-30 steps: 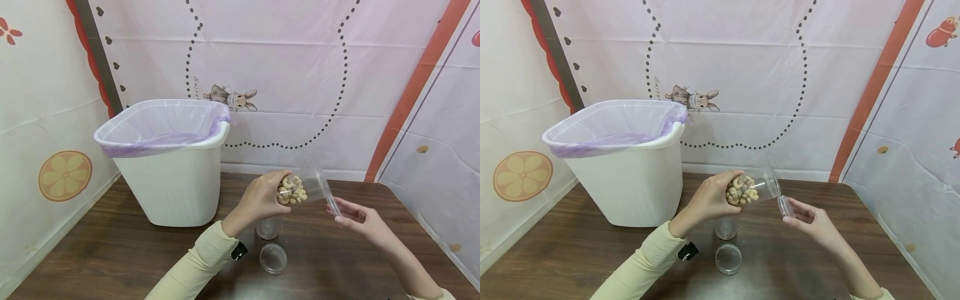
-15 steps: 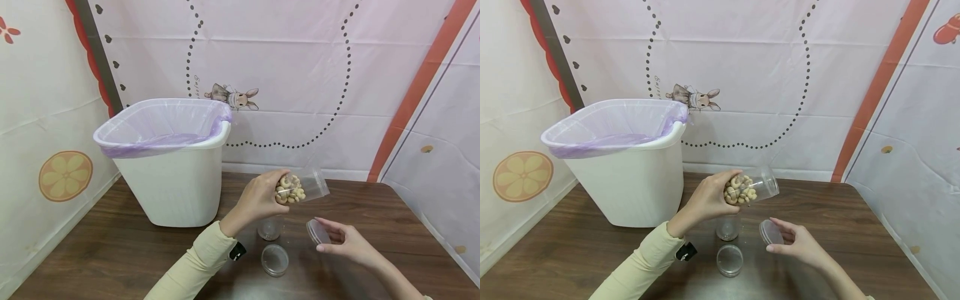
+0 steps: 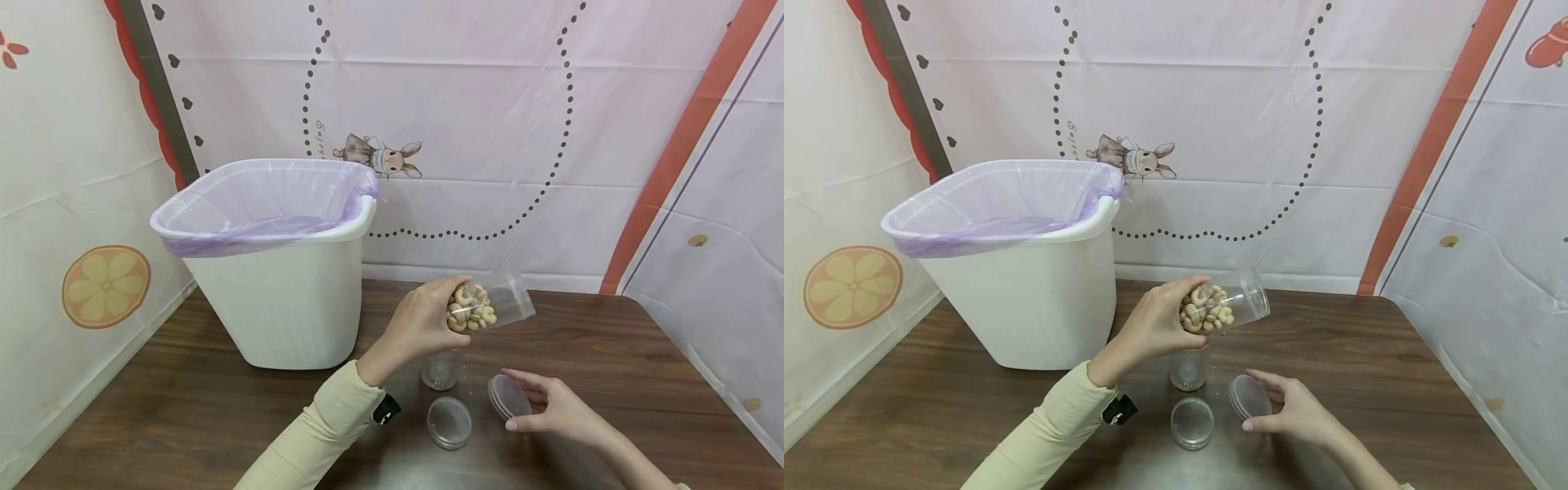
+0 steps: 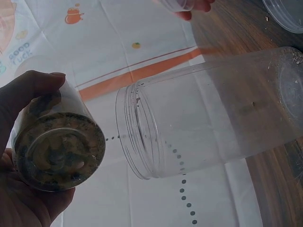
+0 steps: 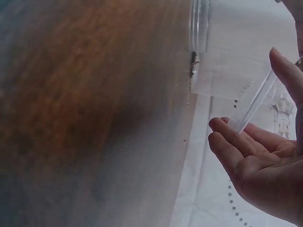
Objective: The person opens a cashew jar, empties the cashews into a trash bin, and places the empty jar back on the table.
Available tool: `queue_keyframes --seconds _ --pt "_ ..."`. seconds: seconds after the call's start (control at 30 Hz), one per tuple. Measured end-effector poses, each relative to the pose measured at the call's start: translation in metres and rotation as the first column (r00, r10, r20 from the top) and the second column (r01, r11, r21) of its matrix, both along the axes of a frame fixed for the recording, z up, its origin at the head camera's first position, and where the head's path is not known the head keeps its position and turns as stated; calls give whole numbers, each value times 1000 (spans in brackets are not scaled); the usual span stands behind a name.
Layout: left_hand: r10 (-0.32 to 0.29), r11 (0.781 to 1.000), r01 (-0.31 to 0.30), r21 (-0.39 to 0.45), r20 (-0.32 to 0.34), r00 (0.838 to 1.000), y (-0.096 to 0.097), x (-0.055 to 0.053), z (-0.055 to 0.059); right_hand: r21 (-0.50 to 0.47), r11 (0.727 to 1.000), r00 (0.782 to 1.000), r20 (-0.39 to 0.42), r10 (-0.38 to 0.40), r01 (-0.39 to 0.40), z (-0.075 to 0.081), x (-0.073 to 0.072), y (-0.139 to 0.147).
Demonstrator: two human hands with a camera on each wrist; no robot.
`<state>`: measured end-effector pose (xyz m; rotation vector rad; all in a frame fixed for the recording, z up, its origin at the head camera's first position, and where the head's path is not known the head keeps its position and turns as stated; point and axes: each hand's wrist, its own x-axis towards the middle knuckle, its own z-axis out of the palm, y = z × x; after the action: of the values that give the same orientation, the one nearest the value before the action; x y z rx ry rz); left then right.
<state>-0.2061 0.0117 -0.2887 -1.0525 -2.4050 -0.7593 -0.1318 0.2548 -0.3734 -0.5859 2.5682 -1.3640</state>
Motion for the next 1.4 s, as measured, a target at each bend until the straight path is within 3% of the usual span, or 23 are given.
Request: queue_keyframes --seconds 0.23,0.7,0.93,1.07,1.4 --pt "-2 1000 2 2 8 1000 -1 1 1 25 999 999 -40 31 -30 -9 0 -2" --pt "2 1000 -2 -9 17 1000 -2 1 1 141 986 993 -51 103 -94 -12 -5 -7" --pt "0 1000 0 -11 11 1000 -1 1 1 213 974 994 -66 90 -74 -13 -6 -10" --pt "4 1000 -3 -9 10 1000 -1 2 1 261 964 989 -115 90 -58 -14 -5 -12" --pt "6 1000 -6 2 21 1000 -2 1 1 297 953 981 -159 111 -59 -15 -5 -17"
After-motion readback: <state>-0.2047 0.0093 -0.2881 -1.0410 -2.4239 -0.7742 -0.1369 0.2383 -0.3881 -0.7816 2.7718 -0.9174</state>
